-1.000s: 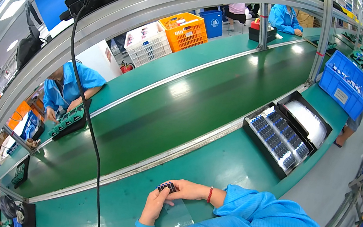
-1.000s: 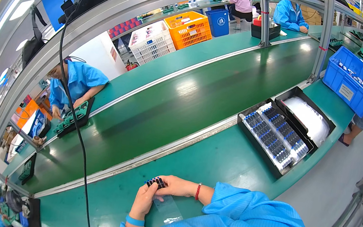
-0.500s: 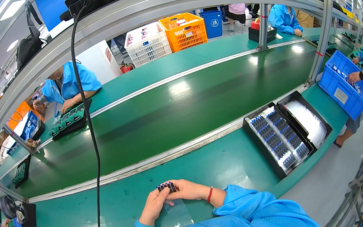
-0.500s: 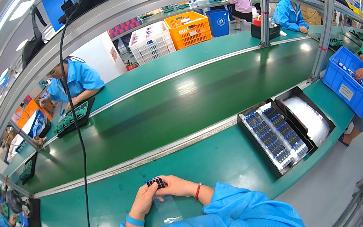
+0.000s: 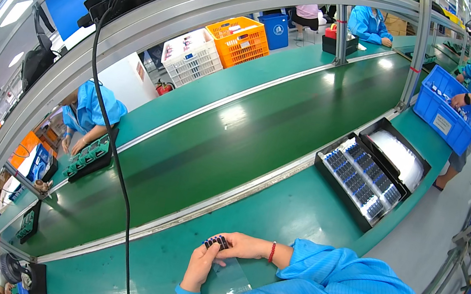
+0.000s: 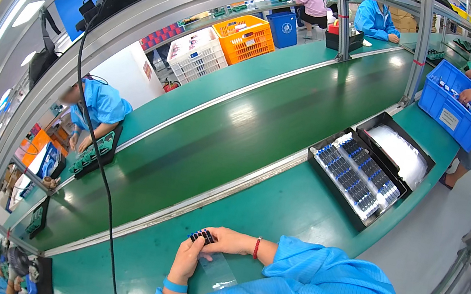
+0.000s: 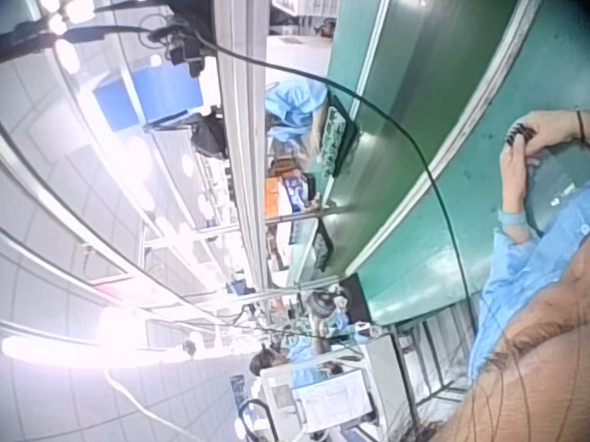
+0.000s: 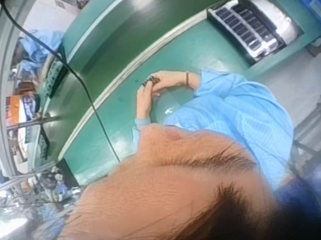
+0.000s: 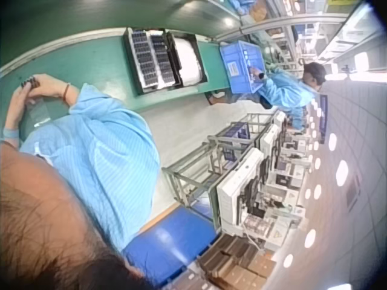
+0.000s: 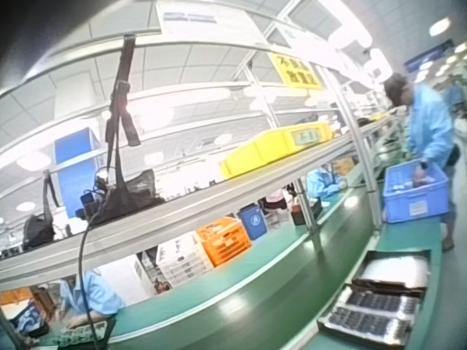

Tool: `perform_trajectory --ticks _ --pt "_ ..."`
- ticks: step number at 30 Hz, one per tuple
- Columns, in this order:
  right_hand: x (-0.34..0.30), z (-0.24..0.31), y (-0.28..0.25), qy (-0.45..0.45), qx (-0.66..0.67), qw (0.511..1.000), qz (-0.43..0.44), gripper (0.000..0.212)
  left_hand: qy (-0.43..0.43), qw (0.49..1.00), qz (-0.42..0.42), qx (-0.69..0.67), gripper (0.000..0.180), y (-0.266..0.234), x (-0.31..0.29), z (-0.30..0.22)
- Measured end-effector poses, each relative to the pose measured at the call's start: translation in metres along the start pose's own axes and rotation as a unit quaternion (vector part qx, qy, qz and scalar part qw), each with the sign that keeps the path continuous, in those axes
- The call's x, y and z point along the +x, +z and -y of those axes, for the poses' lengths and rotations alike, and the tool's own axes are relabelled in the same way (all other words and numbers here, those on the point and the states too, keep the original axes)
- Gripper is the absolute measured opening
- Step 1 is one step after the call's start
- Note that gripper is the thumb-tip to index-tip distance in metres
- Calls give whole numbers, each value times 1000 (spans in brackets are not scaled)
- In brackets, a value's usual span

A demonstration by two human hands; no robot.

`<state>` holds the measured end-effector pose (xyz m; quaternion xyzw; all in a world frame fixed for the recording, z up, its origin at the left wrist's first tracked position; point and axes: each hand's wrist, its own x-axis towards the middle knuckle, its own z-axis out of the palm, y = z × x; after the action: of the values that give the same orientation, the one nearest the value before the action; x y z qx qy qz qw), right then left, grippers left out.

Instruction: The worker is assembling components onto handheld electronic devices on a factory assembly line.

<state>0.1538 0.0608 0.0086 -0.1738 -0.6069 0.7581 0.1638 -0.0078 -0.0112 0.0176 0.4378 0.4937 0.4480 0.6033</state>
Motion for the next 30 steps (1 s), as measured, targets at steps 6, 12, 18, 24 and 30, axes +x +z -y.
perform_trajectory --ticks 6,12,18,24,30 --pt "0 1 0 0 -9 1000 -3 38 -2 1000 -2 0 28 1 0 -2" --pt "0 1 0 -5 -1 1000 0 37 -2 1000 -1 -6 28 1 0 -1" --pt "-1 2 1 2 -5 1000 -2 38 1 1000 2 1 29 1 0 -2" --pt "-1 2 0 2 -16 1000 -6 39 2 1000 1 9 30 0 0 -1" --pt "0 0 0 4 -20 1000 -12 40 3 1000 4 13 30 0 0 -1"
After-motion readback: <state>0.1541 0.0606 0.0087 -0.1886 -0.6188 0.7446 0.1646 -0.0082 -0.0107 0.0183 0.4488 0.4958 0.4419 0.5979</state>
